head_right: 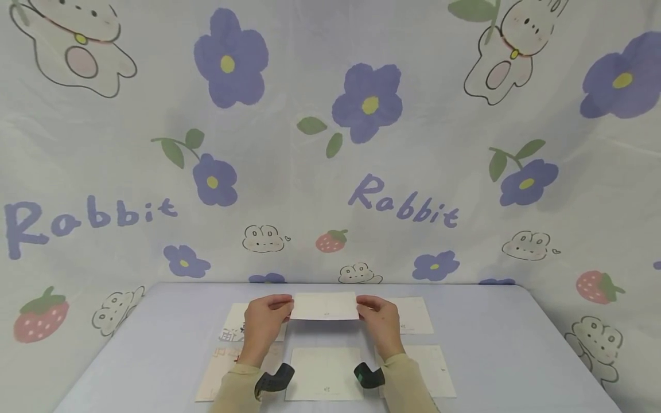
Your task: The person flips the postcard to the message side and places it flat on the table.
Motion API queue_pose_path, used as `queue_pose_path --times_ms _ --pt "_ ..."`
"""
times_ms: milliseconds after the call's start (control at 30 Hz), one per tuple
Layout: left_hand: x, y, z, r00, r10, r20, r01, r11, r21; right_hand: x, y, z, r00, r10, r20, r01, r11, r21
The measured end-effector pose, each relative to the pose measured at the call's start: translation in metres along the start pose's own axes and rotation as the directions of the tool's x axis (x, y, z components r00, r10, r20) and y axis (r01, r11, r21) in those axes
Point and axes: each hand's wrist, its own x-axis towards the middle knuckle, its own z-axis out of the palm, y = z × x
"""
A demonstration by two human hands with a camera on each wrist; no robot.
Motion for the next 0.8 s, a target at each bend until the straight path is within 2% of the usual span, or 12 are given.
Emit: queue_pose_path --times_ms 400,633,800 --pt "-0.0006 -0.0021 0.0018 1.000 0.013 -0.018 -0.012 0.997 0.074 -0.0017 0.0005 -0.0001 1.000 0.008 0.000 -0.008 1.000 -0.022" --pt "-0.0005 -0.0041 0.0062 0.998 0.041 -0.049 -0.036 0.994 0.102 -0.0005 0.0040 0.0022 1.000 -0.012 0.002 0.012 1.000 -0.022" --pt "-0.0001 -0.0055 0.0081 0.998 0.039 -0.056 -0.033 0.994 0.102 0.0002 0.0053 0.0043 1.000 -0.028 -0.010 0.028 0.999 -0.046"
